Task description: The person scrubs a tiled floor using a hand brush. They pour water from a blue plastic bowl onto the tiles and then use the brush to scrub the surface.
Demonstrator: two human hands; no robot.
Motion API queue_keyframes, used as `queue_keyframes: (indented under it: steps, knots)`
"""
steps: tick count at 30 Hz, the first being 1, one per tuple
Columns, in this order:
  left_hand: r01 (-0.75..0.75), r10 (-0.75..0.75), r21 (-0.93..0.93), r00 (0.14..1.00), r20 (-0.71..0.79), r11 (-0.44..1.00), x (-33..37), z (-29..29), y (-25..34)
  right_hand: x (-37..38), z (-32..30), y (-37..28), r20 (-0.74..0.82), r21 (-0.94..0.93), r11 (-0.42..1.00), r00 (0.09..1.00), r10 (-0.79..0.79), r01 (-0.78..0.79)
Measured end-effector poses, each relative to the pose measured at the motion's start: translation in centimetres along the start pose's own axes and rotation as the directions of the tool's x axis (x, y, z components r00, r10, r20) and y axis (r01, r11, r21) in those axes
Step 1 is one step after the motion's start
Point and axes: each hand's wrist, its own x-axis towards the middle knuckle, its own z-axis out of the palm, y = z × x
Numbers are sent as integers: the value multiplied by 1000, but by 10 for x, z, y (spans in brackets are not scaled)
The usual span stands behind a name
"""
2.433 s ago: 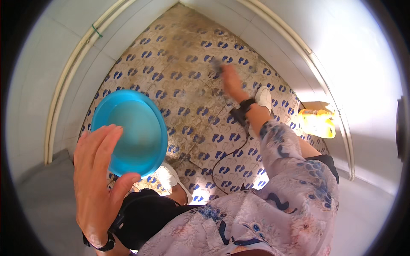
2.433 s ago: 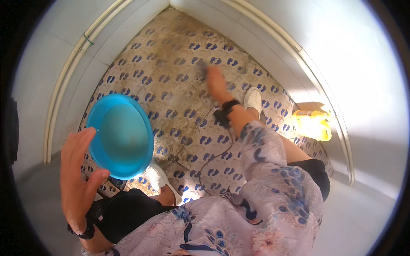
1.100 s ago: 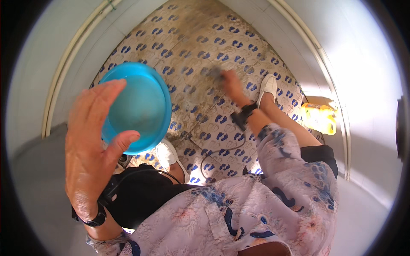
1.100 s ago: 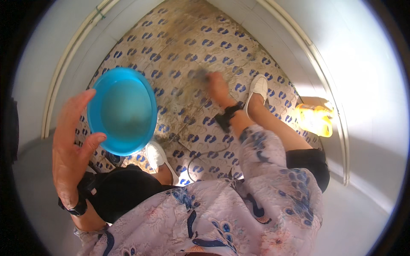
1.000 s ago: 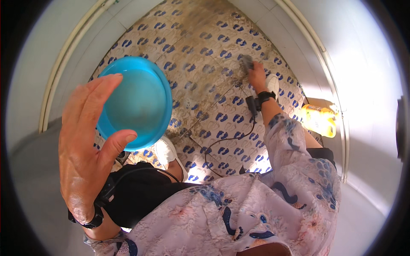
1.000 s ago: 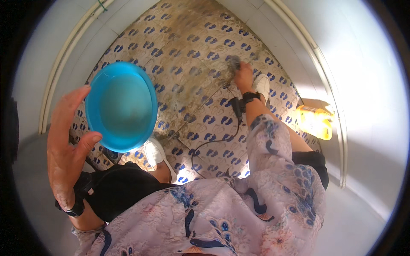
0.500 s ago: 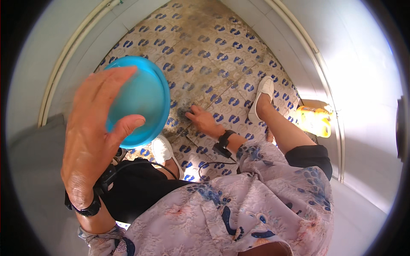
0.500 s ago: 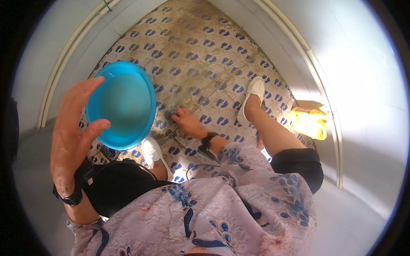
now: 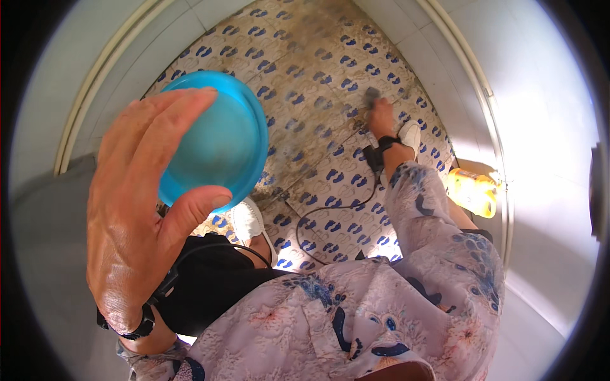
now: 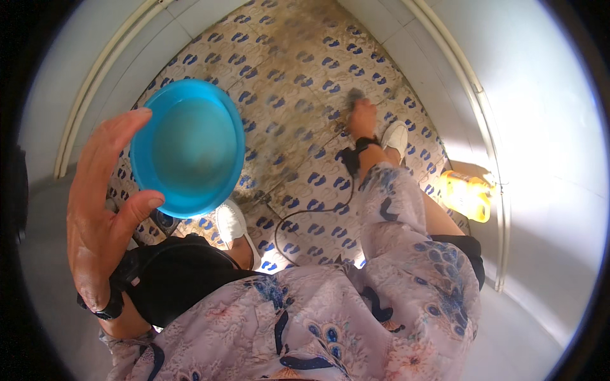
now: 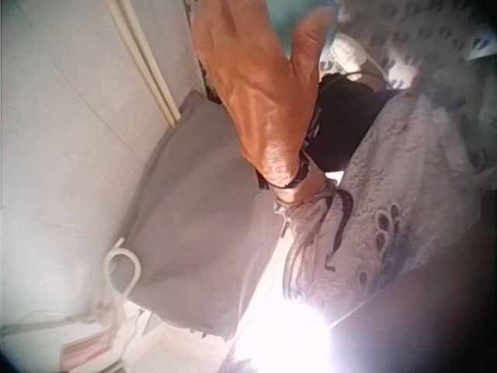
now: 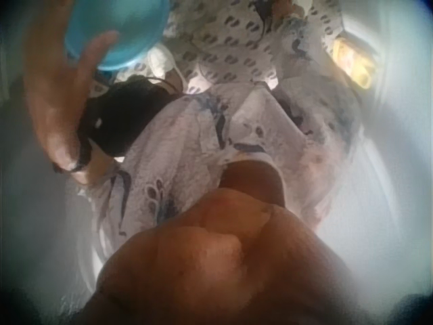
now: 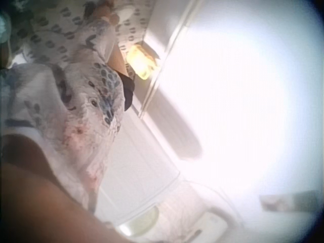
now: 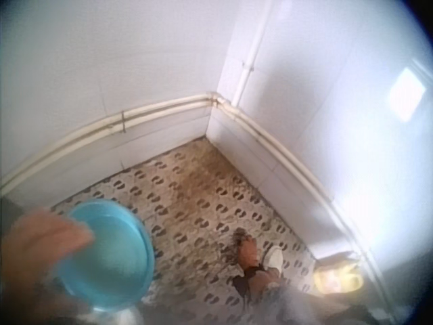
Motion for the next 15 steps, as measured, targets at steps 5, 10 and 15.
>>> queue_keyframes:
  steps: [5, 10, 15]
  knots:
    - [-91, 92, 37, 996, -18, 995, 4, -4, 7, -92, 28, -101, -128, 330, 900, 958, -258, 286]
    - [-82, 82, 0, 997, -14, 997, 7, 2, 10, -170, -7, -156, 97, 474, 725, 789, -607, 500]
    - [52, -53, -24, 998, -35, 998, -2, 3, -1, -116, 0, -108, 13, 365, 857, 919, -395, 363]
